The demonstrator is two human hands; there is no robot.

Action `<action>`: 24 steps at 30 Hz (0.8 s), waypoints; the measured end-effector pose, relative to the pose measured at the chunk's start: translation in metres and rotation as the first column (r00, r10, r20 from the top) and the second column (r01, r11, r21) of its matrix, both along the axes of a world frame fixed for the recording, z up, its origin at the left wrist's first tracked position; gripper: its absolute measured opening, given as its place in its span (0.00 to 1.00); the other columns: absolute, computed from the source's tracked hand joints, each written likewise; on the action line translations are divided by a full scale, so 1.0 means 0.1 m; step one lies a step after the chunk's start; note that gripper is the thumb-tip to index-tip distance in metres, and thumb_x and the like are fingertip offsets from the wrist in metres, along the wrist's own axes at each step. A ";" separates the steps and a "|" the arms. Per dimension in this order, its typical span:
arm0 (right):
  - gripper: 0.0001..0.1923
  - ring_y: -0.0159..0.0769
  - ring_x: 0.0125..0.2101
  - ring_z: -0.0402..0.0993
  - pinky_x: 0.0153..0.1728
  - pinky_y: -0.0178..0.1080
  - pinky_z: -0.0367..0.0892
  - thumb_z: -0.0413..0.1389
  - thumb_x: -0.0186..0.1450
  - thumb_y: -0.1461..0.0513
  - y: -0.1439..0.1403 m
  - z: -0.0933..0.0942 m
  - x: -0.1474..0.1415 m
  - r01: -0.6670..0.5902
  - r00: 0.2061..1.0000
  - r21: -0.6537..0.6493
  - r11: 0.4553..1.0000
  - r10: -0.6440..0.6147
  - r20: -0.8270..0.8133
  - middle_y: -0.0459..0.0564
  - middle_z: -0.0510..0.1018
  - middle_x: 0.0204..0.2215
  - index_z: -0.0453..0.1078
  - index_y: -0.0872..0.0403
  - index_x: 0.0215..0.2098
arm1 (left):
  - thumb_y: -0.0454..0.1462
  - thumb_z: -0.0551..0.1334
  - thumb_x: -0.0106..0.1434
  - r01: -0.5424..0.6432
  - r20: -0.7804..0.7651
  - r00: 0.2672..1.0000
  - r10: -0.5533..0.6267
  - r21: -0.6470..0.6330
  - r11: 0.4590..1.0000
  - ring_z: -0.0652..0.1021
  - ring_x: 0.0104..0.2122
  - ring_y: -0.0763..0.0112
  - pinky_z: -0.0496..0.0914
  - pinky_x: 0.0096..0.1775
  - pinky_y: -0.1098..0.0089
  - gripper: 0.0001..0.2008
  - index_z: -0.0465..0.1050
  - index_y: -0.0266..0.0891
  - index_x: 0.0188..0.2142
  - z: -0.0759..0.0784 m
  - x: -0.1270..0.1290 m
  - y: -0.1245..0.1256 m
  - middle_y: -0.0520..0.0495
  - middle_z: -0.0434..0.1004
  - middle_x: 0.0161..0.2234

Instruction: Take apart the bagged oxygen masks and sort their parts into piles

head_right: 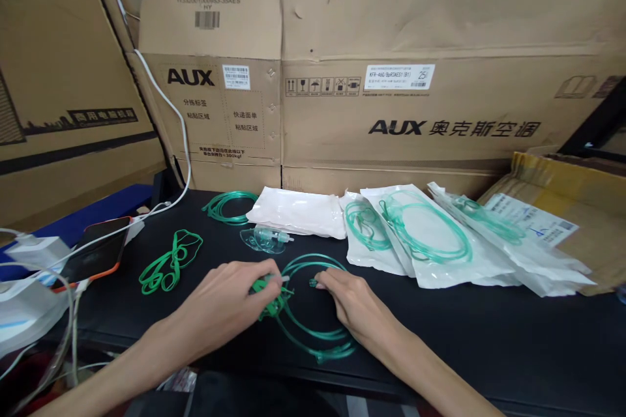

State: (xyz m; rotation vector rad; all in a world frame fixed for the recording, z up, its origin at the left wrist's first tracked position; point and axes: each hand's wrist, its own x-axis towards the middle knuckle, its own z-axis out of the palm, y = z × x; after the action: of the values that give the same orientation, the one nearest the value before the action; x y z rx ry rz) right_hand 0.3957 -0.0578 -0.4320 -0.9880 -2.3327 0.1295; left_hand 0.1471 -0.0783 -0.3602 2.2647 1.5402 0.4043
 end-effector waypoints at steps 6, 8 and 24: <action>0.13 0.44 0.41 0.81 0.42 0.45 0.77 0.46 0.76 0.63 -0.01 0.11 -0.09 0.051 0.996 -0.001 0.999 -0.051 0.067 0.54 0.80 0.41 0.73 0.51 0.49 | 0.42 0.48 0.74 -0.037 -0.093 0.995 0.044 0.070 0.997 0.82 0.41 0.49 0.69 0.39 0.60 0.15 0.74 0.49 0.46 -0.07 -0.10 0.07 0.45 0.83 0.39; 0.15 0.44 0.42 0.80 0.43 0.46 0.78 0.47 0.76 0.63 -0.01 0.16 -0.10 0.059 0.994 0.002 0.998 -0.058 0.092 0.54 0.79 0.42 0.74 0.50 0.51 | 0.38 0.49 0.74 0.009 -0.150 0.989 0.010 0.128 0.992 0.81 0.42 0.50 0.69 0.40 0.60 0.15 0.75 0.46 0.48 -0.14 -0.07 0.11 0.43 0.82 0.42; 0.18 0.50 0.52 0.79 0.49 0.51 0.79 0.53 0.75 0.54 -0.77 0.26 0.30 0.206 0.966 0.001 0.979 -0.203 0.160 0.56 0.77 0.54 0.73 0.43 0.60 | 0.43 0.55 0.76 0.091 -0.086 0.994 -0.061 0.407 0.909 0.74 0.54 0.56 0.67 0.51 0.55 0.14 0.75 0.43 0.54 -0.20 0.10 0.00 0.45 0.78 0.54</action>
State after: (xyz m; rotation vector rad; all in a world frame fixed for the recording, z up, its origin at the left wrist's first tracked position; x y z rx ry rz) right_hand 0.4260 -0.1343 -0.4056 -1.2818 -2.3563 -0.0148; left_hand 0.1571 -0.0785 -0.3803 2.6732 1.5059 0.6881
